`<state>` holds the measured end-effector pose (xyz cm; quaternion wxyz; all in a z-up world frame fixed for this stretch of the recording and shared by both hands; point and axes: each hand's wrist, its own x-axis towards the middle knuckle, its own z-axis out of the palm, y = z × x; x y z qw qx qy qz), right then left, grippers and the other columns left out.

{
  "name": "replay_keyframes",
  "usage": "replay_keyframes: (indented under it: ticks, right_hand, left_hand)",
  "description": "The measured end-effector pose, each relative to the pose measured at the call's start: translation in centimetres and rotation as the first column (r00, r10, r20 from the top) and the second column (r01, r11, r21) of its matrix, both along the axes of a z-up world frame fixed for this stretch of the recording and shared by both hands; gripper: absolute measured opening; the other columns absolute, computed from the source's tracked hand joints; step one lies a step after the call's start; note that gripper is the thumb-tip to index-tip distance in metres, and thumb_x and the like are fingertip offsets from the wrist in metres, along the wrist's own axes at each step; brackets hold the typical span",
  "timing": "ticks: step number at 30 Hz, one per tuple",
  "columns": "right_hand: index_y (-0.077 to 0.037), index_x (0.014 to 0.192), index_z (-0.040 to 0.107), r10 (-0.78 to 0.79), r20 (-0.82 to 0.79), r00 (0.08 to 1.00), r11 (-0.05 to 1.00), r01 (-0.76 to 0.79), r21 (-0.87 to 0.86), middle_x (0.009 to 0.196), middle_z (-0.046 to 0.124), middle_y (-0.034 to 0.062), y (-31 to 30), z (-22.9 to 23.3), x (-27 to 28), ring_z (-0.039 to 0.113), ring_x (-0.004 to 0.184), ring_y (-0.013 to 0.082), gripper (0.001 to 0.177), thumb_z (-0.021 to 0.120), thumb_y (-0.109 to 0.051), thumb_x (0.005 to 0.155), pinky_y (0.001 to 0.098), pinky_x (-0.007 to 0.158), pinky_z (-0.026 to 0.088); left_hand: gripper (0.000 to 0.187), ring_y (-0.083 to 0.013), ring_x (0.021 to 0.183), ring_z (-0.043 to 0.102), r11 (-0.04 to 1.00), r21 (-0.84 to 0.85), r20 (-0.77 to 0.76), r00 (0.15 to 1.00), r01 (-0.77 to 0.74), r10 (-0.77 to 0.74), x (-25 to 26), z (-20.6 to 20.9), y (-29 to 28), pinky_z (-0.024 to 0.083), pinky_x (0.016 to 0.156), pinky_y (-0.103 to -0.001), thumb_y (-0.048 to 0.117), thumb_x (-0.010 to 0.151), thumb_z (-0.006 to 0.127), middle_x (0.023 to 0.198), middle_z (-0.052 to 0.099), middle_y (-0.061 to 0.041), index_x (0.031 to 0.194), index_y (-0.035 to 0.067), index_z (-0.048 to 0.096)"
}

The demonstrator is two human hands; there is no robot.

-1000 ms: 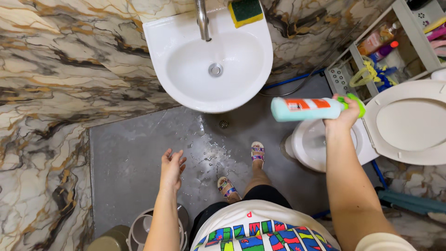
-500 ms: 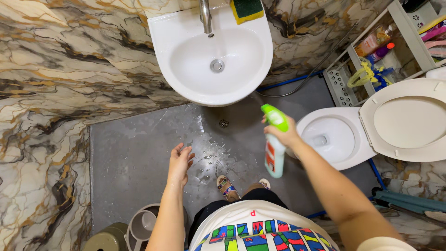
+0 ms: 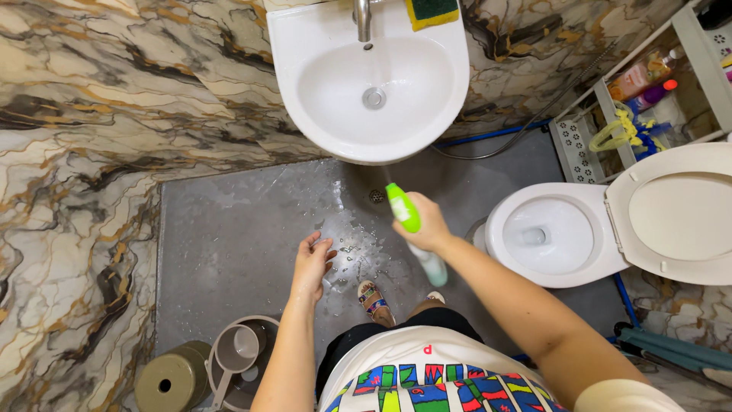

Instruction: The person sprays cleaning liquid on a sink and faucet, then wipes them with a yellow sponge.

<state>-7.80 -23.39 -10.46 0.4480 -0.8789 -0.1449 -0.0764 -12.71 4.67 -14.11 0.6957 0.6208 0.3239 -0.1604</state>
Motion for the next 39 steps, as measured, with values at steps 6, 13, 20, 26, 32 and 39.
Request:
replay_keyframes:
  ticks: [6, 13, 20, 26, 32, 39]
  right_hand:
    - [-0.006, 0.114, 0.060, 0.124, 0.024, 0.992, 0.983, -0.120, -0.137, 0.106, 0.063, 0.0157, 8.3, 0.5, 2.1, 0.064, 0.098, 0.0395, 0.050, 0.083, -0.020, 0.072, 0.0468, 0.082, 0.054]
    - [-0.007, 0.116, 0.060, 0.122, 0.029, 0.992, 0.963, -0.111, -0.245, 0.105, 0.064, 0.0150, 14.8, 2.3, 6.3, 0.065, 0.094, 0.0395, 0.051, 0.080, -0.024, 0.072, 0.0525, 0.075, 0.050]
    - [-0.008, 0.099, 0.069, 0.128, -0.212, 0.969, 0.945, -0.184, -0.270, 0.098, 0.071, 0.0184, 11.7, 3.5, 8.8, 0.067, 0.096, 0.0399, 0.037, 0.079, -0.031, 0.072, 0.0477, 0.084, 0.054]
    - [-0.001, 0.099, 0.074, -0.026, -0.596, 0.802, 0.979, -0.100, -0.178, 0.087, 0.078, 0.0186, 0.2, 7.4, 11.8, 0.075, 0.076, 0.0231, 0.031, 0.073, -0.022, 0.076, 0.0362, 0.073, 0.059]
    - [-0.001, 0.094, 0.070, 0.009, -0.707, 0.707, 0.991, 0.089, 0.102, 0.077, 0.067, 0.0094, -5.9, 10.2, 14.7, 0.064, 0.066, 0.0190, 0.021, 0.071, -0.003, 0.073, 0.0357, 0.060, 0.052]
    - [-0.001, 0.095, 0.068, 0.134, -0.668, 0.732, 0.979, 0.008, 0.205, 0.077, 0.067, 0.0079, -2.0, 10.5, 15.6, 0.063, 0.067, 0.0165, 0.019, 0.070, -0.004, 0.076, 0.0329, 0.063, 0.052]
  left_hand:
    - [0.066, -0.0216, 0.108, 0.066, 1.000, 0.021, 0.043, 0.999, -0.013, 0.012, -0.2, 1.2, 0.5, 0.051, 0.089, -0.035, 0.028, 0.090, 0.067, 0.130, 0.063, -0.011, 0.149, 0.010, 0.043]
    - [0.065, -0.0213, 0.108, 0.066, 0.996, 0.046, 0.025, 0.997, -0.080, 0.079, -1.7, 2.0, 2.8, 0.050, 0.090, -0.035, 0.027, 0.090, 0.066, 0.127, 0.066, -0.012, 0.149, 0.009, 0.043]
    - [0.064, -0.0197, 0.106, 0.067, 0.988, 0.051, 0.011, 0.989, -0.145, 0.144, -2.5, 1.6, 5.8, 0.049, 0.086, -0.034, 0.028, 0.089, 0.066, 0.127, 0.064, -0.010, 0.147, 0.010, 0.046]
    - [0.060, -0.0178, 0.103, 0.066, 0.983, 0.062, 0.002, 0.985, -0.171, 0.171, -1.8, 1.1, 7.6, 0.049, 0.081, -0.032, 0.027, 0.089, 0.066, 0.126, 0.064, -0.009, 0.144, 0.010, 0.050]
    - [0.059, -0.0182, 0.101, 0.066, 0.989, 0.029, 0.006, 0.990, -0.144, 0.144, 0.0, 0.7, 7.6, 0.049, 0.080, -0.032, 0.026, 0.090, 0.066, 0.125, 0.064, -0.008, 0.144, 0.010, 0.051]
    - [0.056, -0.0172, 0.104, 0.065, 0.994, 0.002, 0.036, 0.993, -0.113, 0.113, 1.9, 1.1, 7.8, 0.049, 0.083, -0.031, 0.025, 0.091, 0.065, 0.124, 0.066, -0.008, 0.143, 0.010, 0.052]
